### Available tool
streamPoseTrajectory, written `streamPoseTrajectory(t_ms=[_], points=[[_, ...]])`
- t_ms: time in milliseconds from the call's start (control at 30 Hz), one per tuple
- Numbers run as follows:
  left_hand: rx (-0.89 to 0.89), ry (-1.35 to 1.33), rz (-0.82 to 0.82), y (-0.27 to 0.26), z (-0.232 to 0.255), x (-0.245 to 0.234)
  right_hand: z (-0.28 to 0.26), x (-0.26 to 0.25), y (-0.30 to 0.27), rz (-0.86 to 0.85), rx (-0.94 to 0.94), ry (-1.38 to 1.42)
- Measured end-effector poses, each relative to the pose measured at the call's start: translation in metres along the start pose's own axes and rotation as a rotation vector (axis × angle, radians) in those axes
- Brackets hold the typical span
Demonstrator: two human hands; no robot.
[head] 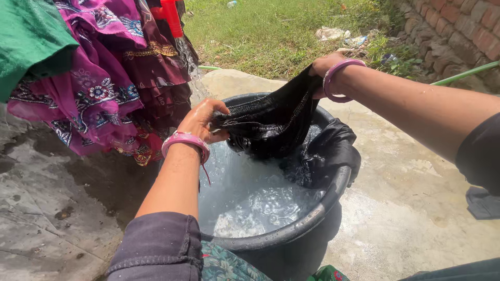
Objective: The person washes clothes by hand in a large basin of water, rubbing, squeezing, and rinsing a striped garment and then a black garment.
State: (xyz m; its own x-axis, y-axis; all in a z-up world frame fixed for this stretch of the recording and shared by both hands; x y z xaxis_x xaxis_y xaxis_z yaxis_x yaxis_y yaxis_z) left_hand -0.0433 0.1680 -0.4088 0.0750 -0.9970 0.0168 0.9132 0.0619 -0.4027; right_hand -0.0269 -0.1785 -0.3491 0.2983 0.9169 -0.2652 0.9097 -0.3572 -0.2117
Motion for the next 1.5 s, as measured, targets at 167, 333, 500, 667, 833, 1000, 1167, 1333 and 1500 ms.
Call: streamPoseTrajectory(t_ms=[167,333,500,667,833,1000,1167,1333,1500], points=[[0.165,0.216,-0.341,0.008,0.004,0.015,0.022,0.006,0.036,0.089,0.068,0.117],[0.397,1.001,0.383,-0.001,0.005,-0.005,0.029,0.022,0.07,0.09,0.087,-0.005],[0.511,1.189,0.619,-0.001,-0.007,0.001,0.04,0.07,0.074,0.09,-0.424,-0.519],[0.412,1.147,0.6,0.021,-0.019,0.006,0.058,0.108,0.043,0.034,-0.575,-0.765],[0.476,1.327,0.42,0.061,-0.065,0.016,0.107,0.143,0.006,-0.274,-0.631,-1.174],[0.438,1.604,0.004,0.084,-0.147,0.058,0.157,0.161,-0.02,-0.588,-0.579,-1.494],[0.059,2.098,-0.307,0.064,-0.19,0.087,0.173,0.168,-0.015,-0.712,-0.532,-1.655],[0.028,2.063,-0.33,0.081,-0.211,0.088,0.196,0.156,-0.014,-0.818,-0.547,-1.704],[-0.016,2.032,-0.352,0.089,-0.23,0.086,0.253,0.169,0.01,-0.97,-0.627,-1.75]])
Point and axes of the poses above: each hand's wrist, its own y-axis towards the middle knuckle, its own x-axis out of the palm, z = x × y, the point moved 4 cm from there along y, towards the middle knuckle, and after that the axes turned 1 degree about -x, right-handed, at the moved point
